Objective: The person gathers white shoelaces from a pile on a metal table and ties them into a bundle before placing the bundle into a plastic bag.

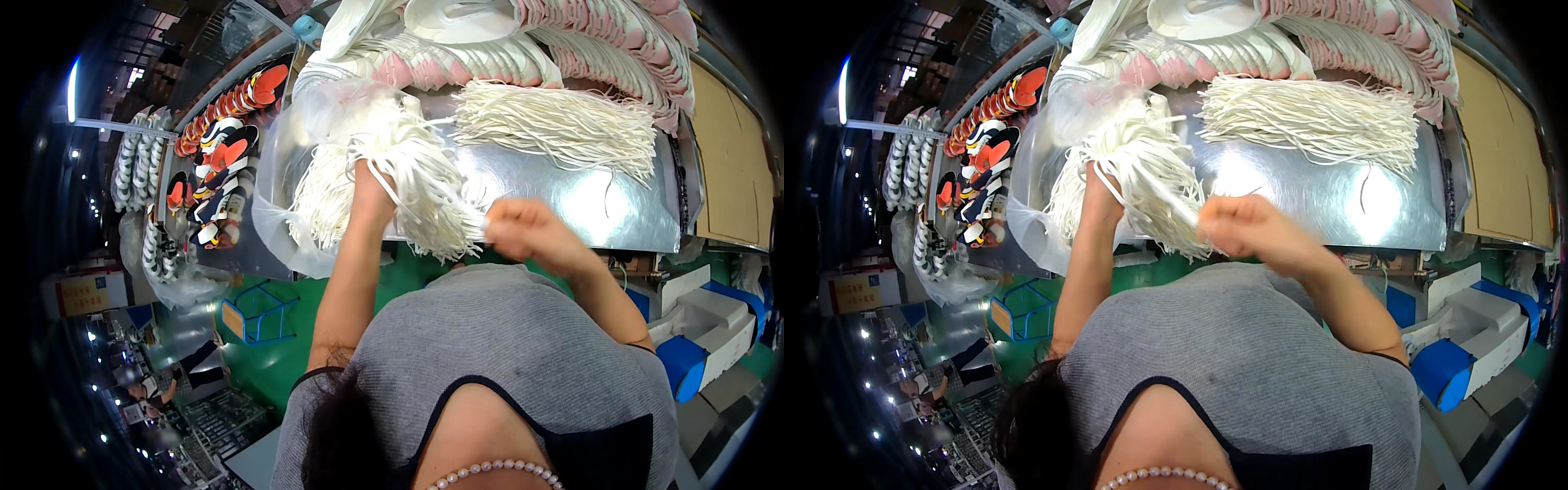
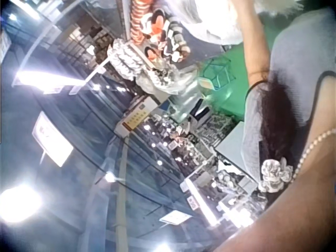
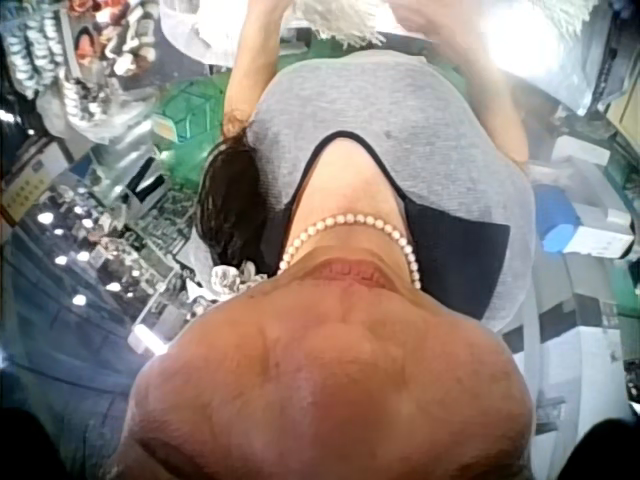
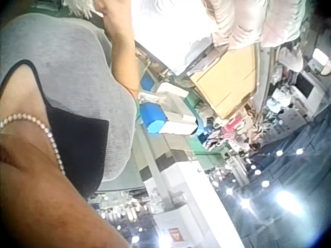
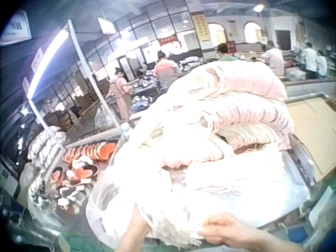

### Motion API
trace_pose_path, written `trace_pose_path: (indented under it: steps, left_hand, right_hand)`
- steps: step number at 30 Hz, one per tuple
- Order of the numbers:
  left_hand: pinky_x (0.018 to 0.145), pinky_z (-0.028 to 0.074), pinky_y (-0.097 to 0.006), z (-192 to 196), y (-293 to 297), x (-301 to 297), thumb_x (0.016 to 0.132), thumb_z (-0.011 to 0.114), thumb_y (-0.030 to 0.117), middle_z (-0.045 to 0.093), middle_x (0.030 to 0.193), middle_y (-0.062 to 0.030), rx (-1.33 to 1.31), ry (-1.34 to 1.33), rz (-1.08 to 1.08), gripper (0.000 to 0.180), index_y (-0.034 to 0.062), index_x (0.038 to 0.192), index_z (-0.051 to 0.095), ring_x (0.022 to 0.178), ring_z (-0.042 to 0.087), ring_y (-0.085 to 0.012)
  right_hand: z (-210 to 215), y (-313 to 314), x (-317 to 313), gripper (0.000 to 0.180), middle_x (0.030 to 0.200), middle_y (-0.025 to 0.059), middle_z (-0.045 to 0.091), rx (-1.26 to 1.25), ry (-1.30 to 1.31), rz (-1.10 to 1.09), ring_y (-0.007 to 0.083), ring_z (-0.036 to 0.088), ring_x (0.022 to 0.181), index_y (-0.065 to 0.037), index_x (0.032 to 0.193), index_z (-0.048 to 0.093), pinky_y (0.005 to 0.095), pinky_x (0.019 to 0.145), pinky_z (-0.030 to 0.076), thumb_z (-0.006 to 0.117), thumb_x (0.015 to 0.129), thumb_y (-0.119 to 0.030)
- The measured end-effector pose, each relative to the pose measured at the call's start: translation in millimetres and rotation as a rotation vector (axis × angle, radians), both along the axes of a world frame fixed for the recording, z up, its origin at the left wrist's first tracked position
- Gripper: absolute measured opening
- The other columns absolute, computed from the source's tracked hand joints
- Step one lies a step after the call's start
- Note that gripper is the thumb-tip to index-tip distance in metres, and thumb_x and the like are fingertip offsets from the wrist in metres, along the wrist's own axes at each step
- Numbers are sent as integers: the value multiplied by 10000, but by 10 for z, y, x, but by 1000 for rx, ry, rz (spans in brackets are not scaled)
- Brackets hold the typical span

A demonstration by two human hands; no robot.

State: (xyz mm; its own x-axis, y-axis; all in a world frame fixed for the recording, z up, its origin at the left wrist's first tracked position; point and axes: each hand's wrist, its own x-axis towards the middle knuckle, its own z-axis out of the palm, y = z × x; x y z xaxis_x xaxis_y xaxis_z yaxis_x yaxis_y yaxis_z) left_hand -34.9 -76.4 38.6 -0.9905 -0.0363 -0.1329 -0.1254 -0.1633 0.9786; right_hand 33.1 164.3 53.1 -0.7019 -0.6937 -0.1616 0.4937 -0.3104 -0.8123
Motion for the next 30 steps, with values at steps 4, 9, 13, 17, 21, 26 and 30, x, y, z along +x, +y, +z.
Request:
trace_pose_path:
  steps: [4,9,13,17,21,26,30]
  left_hand:
    - [701,546,-363,-361,-320,-224,948,369,204,627,1002,-144,307,-93,82,344,-19,1168,512,837,646,-244]
    - [671,545,-355,-435,-144,-340,921,427,114,622,998,-148,396,-69,223,287,-21,1158,517,802,642,-245]
    - [732,548,-385,-231,-63,-272,944,369,276,624,1026,-141,350,-142,97,388,2,1173,519,857,644,-260]
    - [718,549,-373,-157,-21,-170,953,323,317,627,1025,-142,276,8,73,427,6,1165,525,857,644,-259]
    - [729,541,-346,-114,-12,-74,859,553,69,628,1013,-125,13,215,-83,274,-11,1122,545,837,636,-215]
    - [779,532,-343,-91,-208,-87,843,609,152,608,1090,-122,470,30,-211,397,1,1196,506,922,619,-221]
    - [796,532,-347,-81,-146,-103,842,612,175,601,1106,-134,420,49,-267,434,-4,1217,485,938,618,-228]
  right_hand:
    - [24,-34,186,199,656,-61,531,2,137,228,2,397,539,-66,842,635,157,485,306,570,906,-243]
    - [-256,-88,243,191,645,-24,515,16,31,16,12,374,521,-27,843,617,168,465,282,548,920,-188]
    - [-193,-246,94,141,673,34,579,51,19,-284,33,403,499,-8,905,598,182,450,312,499,931,-105]
    - [-208,-128,53,116,721,48,612,256,92,-217,37,476,575,-16,916,613,176,498,369,536,910,-104]
    - [-357,-168,141,74,755,23,634,275,112,-272,33,499,609,-26,886,629,167,529,384,613,860,-94]
    - [-248,-99,32,185,664,-16,515,168,60,-234,49,422,584,-39,1006,618,195,538,332,533,923,-181]
    - [-264,-187,-431,266,891,24,577,42,10,-530,70,489,734,-47,1105,563,204,610,390,533,914,-229]
